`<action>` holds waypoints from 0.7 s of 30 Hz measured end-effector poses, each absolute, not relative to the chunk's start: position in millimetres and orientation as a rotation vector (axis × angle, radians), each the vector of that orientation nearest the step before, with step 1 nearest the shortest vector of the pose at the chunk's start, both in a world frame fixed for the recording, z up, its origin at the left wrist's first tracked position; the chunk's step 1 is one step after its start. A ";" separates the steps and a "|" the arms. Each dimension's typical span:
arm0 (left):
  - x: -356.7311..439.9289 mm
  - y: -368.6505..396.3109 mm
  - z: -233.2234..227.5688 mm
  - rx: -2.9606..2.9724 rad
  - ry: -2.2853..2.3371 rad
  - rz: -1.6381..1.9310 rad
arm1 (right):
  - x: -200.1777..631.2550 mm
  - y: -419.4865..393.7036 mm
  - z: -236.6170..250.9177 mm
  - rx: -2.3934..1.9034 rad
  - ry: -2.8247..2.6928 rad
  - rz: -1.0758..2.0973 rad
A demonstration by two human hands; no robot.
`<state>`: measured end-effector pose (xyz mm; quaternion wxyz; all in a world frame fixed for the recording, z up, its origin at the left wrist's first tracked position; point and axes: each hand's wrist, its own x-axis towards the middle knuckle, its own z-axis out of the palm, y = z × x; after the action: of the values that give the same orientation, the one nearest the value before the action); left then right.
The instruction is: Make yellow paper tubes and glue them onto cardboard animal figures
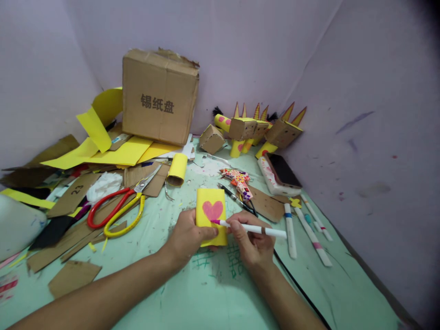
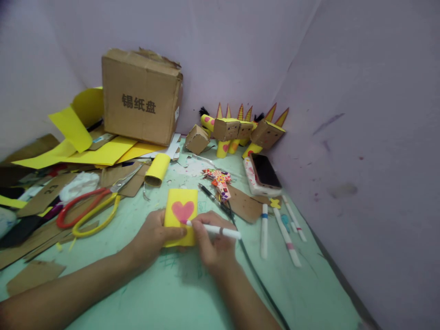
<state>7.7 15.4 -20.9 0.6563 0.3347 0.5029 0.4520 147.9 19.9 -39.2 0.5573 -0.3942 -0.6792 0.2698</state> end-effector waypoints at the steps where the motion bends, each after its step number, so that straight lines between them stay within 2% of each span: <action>1: 7.5 15.4 -20.9 0.756 1.141 1.022 | 148.0 19.8 -39.8 -0.933 -1.590 0.639; 21: 6.4 15.3 -24.9 0.773 1.157 0.987 | 149.2 20.6 -43.8 -0.992 -1.469 0.639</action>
<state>6.4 15.3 -24.9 0.6578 0.3411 0.5110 0.4356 149.2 20.6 -43.8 0.5883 -0.4257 -0.6305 0.2741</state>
